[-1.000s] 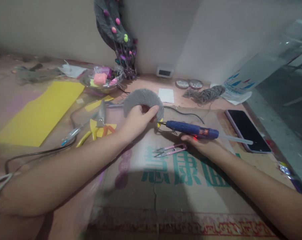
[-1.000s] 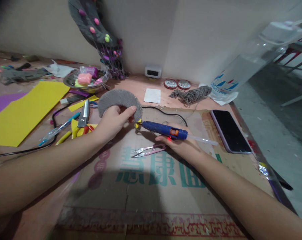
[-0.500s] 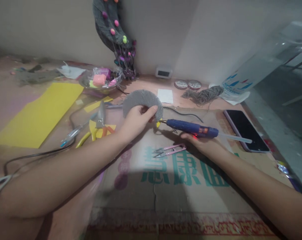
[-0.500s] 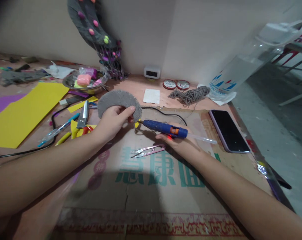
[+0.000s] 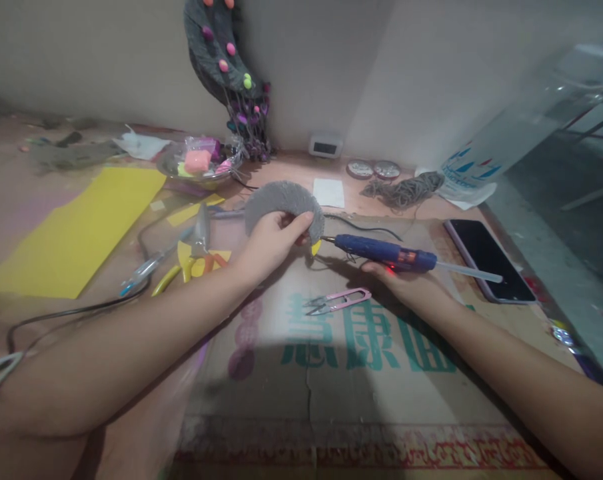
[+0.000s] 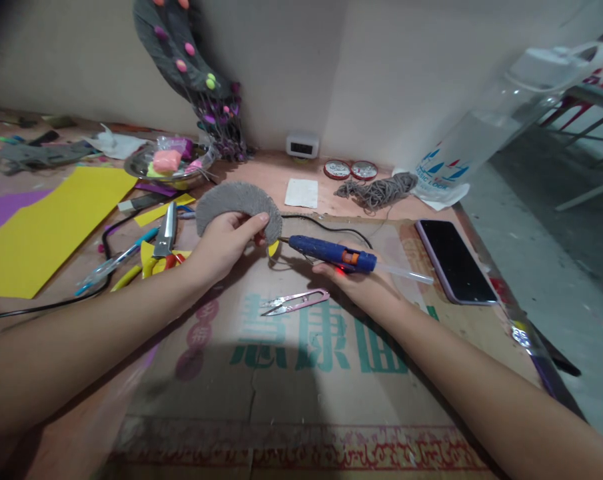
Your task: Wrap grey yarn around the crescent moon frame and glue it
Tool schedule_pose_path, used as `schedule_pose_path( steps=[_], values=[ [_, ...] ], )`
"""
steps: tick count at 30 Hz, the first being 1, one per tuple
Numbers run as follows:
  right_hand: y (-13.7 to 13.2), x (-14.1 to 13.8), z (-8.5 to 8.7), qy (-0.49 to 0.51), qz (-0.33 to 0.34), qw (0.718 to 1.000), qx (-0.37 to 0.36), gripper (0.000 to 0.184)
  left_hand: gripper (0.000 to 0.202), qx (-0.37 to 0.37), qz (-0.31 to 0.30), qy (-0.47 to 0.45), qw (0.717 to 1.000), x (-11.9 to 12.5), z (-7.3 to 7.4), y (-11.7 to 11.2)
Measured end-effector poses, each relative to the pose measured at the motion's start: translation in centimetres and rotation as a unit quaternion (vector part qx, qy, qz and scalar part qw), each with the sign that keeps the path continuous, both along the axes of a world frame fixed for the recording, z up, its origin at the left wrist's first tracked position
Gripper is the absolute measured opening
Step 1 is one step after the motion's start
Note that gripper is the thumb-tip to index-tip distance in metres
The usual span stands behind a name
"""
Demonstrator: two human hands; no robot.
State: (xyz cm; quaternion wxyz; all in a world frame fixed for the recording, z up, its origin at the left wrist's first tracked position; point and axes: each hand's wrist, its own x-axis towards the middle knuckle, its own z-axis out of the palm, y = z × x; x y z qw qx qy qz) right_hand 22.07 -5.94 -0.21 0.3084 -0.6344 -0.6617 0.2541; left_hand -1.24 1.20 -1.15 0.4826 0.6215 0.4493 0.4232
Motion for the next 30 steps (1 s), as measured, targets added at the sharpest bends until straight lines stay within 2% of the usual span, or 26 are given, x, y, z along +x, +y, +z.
schedule_pose_path(
  steps=[9, 16, 20, 26, 30],
  values=[
    [0.0, -0.1, 0.0, 0.032, -0.016, 0.999, -0.011, 0.032, 0.043, -0.017, 0.01, -0.007, 1.0, 0.0, 0.1, 0.0],
    [0.4, 0.1, -0.1, 0.001, -0.057, 0.998, -0.008, 0.036, 0.043, -0.023, 0.032, 0.005, 0.999, 0.2, 0.2, 0.0],
    [0.7, 0.6, 0.7, -0.026, -0.117, 0.993, 0.022, 0.035, 0.045, -0.015, 0.034, 0.004, 0.999, 0.2, -0.2, 0.2],
    [1.1, 2.2, 2.2, 0.053, -0.057, 0.993, 0.093, 0.043, 0.045, -0.005, 0.014, 0.021, 1.0, 0.3, -0.1, 0.2],
    [3.3, 2.6, 3.6, 0.019, -0.096, 0.993, 0.072, 0.048, 0.046, 0.005, 0.0, 0.017, 1.0, 0.4, 0.1, 0.1]
  ],
)
